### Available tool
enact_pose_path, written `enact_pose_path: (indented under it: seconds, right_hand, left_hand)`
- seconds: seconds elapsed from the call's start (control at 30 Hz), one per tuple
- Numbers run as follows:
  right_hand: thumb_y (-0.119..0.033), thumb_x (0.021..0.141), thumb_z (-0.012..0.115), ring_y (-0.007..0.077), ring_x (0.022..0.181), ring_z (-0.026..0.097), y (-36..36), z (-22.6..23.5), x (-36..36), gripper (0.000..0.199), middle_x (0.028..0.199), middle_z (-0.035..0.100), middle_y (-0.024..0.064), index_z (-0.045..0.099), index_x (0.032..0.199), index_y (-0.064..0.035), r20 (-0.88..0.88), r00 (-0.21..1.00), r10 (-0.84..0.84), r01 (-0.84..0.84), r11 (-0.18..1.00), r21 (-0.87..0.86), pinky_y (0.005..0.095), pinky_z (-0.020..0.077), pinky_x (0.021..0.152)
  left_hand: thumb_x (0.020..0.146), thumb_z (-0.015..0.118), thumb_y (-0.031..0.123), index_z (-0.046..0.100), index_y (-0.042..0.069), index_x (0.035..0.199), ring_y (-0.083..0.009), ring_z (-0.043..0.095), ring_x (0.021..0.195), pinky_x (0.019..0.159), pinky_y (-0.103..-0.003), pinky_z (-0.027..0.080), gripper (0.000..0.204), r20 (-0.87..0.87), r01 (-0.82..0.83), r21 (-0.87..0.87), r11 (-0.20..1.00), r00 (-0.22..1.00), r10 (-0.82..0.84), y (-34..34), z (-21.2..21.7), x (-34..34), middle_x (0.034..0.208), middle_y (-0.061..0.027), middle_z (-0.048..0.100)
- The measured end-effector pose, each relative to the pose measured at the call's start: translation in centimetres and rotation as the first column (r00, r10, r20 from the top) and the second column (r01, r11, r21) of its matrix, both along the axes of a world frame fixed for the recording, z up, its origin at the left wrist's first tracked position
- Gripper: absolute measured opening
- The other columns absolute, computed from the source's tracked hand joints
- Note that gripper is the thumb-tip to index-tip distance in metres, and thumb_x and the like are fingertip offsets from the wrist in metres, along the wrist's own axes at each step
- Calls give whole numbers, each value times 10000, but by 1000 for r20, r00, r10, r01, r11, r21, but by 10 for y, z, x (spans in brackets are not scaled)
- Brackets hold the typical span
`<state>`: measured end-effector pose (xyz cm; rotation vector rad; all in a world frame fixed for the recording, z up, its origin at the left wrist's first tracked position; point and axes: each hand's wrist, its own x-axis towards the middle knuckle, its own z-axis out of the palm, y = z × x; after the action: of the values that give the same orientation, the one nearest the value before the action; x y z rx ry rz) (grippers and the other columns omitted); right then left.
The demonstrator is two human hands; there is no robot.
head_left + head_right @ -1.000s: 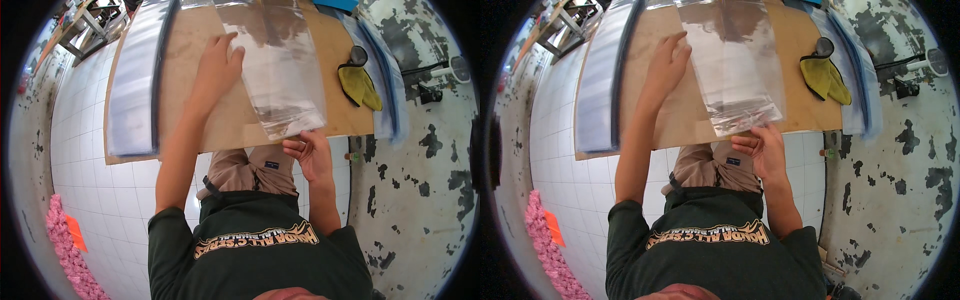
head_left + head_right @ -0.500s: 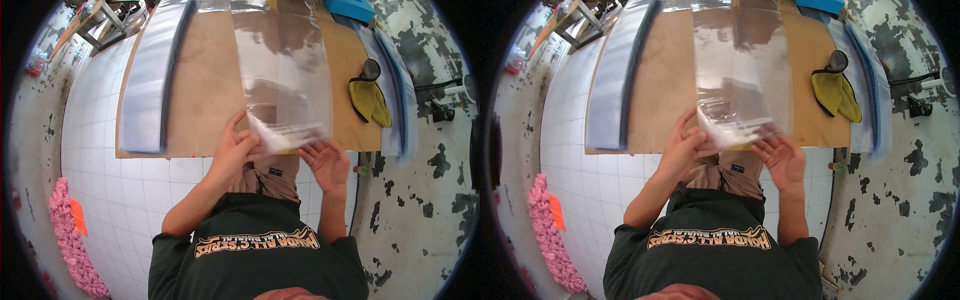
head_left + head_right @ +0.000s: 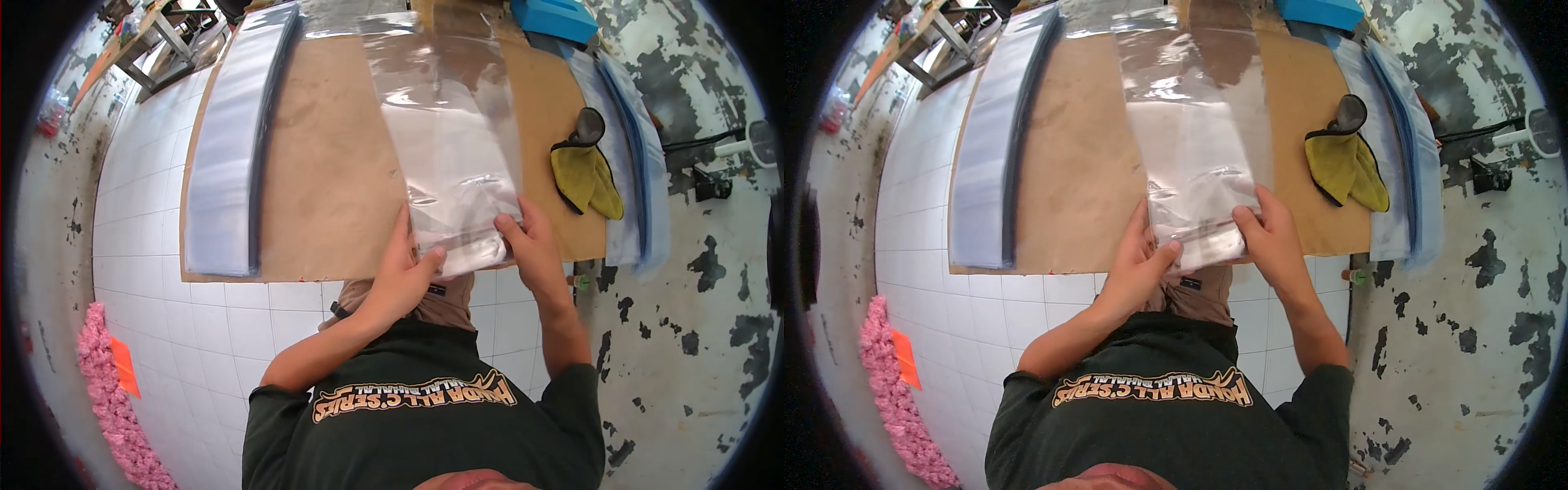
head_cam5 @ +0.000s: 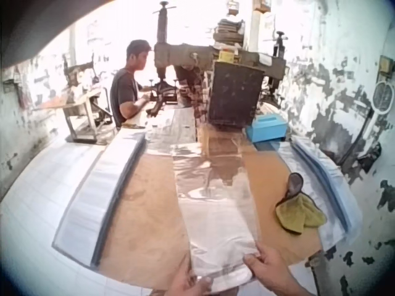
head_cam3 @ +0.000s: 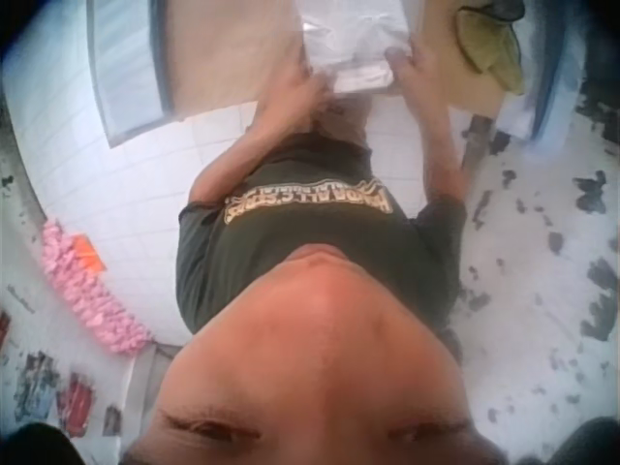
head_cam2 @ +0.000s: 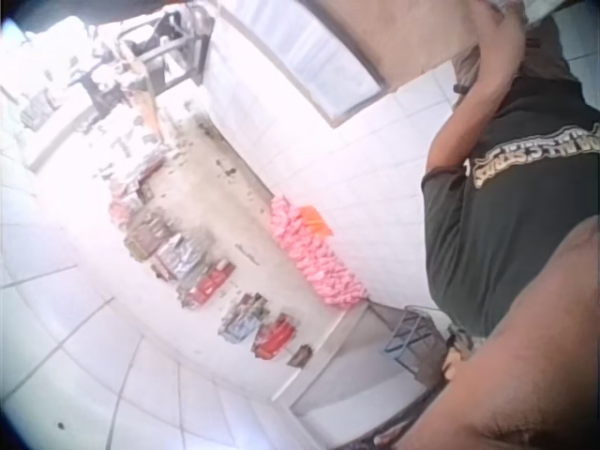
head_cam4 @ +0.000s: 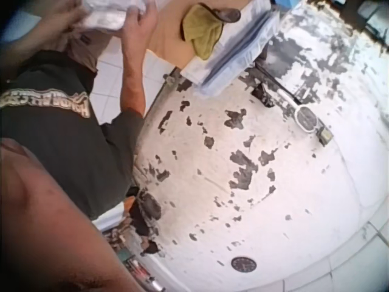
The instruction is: The person wipes clear plastic sleeves with a cloth on a table and stacks them.
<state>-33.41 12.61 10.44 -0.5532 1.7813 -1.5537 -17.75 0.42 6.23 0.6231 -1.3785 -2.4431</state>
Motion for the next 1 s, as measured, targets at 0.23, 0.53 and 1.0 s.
enact_pose_path:
  seconds: [0.23,0.53,1.0]
  right_hand:
    - [-113,949,508,130,701,654,30,-19,9,305,945,652,80,496,1231,3,112,975,-193,198,980,-35,280,552,497]
    - [-172,943,565,135,689,648,40,-37,-41,360,945,620,43,481,1265,-35,266,933,-243,278,955,-103,267,530,466]
    - [-182,926,586,40,602,481,23,-37,-49,236,755,554,-43,574,1114,-39,39,999,-10,3,981,191,200,402,543]
  left_hand:
    - [903,552,-9,144,-32,1490,-179,642,796,684,-292,556,715,58,80,-238,968,996,-69,-5,9,-20,1170,-212,605]
    - [872,592,-6,622,-15,1115,-222,641,756,649,-325,506,245,-34,-146,-884,443,968,250,-44,4,-12,923,-143,651]
    - [860,621,28,547,-47,1238,-279,626,882,809,-355,497,392,172,72,-805,589,978,115,-29,10,-23,1004,-187,638]
